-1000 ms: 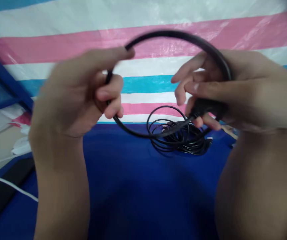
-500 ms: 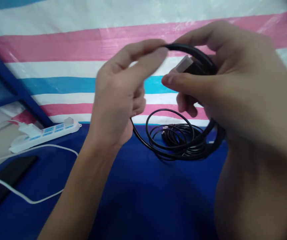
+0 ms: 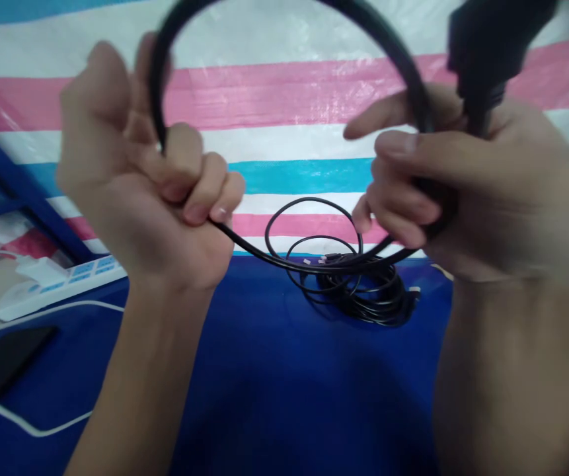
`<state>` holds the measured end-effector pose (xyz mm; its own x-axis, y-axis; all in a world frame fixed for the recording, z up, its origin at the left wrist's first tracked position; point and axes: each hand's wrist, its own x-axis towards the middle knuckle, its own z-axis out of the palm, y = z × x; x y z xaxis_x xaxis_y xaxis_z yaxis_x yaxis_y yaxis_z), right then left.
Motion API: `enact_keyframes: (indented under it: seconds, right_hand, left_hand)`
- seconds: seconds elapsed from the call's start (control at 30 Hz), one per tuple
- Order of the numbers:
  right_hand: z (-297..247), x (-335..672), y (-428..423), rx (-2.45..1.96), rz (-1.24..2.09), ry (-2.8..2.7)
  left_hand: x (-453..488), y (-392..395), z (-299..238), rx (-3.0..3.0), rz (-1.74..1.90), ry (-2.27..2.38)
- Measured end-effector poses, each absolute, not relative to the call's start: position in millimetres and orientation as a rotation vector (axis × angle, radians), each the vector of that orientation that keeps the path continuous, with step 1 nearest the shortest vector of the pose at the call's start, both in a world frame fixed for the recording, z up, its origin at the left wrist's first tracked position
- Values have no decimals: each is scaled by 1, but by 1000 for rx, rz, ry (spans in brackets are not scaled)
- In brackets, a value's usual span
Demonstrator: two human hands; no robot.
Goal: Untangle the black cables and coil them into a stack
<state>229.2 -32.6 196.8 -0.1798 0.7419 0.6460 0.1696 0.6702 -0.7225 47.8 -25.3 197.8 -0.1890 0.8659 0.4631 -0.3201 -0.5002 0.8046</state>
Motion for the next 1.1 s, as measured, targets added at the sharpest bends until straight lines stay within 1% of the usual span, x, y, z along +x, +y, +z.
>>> enact_keyframes:
  seconds: [0.1, 0.17, 0.2, 0.3, 0.37, 0.43, 0.53, 0.6, 0.67, 0.73, 0.77, 0.87, 0.9, 0.93, 1.0, 1.03, 1.1]
  right_hand:
    - [197, 233, -31, -1124, 369, -1786]
    - [195, 232, -29, -1372, 186, -1981]
    - [193, 231, -28, -1424, 141, -2099]
    - [187, 219, -26, -1336, 29, -2337]
    - [185, 211, -25, -1225, -85, -2371]
    - [185, 206, -27, -1196, -104, -2342]
    - [187, 206, -28, -1173, 4, -2183]
    - [187, 212, -27, -1041, 44, -1989]
    - [186, 218, -23, -871, 98, -1809]
    - [185, 222, -18, -819, 108, -1764]
    - [184, 222, -16, -855, 79, -1816]
    - [185, 214, -15, -1068, -116, -2060]
    - [185, 210, -15, -1128, -167, -2103]
    - [185, 206, -17, -1158, -210, -2108]
    - [184, 202, -18, -1142, -196, -2053]
    - [183, 203, -19, -1101, -120, -2018]
    - [181, 208, -16, -969, 160, -1919]
  left_hand:
    - [46, -22, 194, 1581, 1614, 639]
    - [45, -17, 189, 1822, 1400, 749]
    - [45, -14, 186, 1913, 1305, 816]
    - [47, -9, 179, 2168, 1020, 990]
    - [48, -9, 176, 2291, 890, 973]
    - [47, -12, 177, 2317, 936, 875]
    - [44, -18, 182, 2196, 1319, 836]
    - [40, -20, 186, 1997, 1608, 874]
    - [37, -20, 189, 1852, 1774, 833]
    - [33, -16, 189, 1892, 1749, 777]
    - [33, -15, 188, 1972, 1619, 790]
    - [36, -10, 182, 2149, 1062, 950]
    - [40, -9, 180, 2160, 966, 998]
    - [44, -8, 178, 2142, 945, 1020]
    - [50, -4, 175, 1998, 1129, 966]
    - [53, -2, 175, 1868, 1252, 900]
    - [54, 4, 175, 1532, 1462, 739]
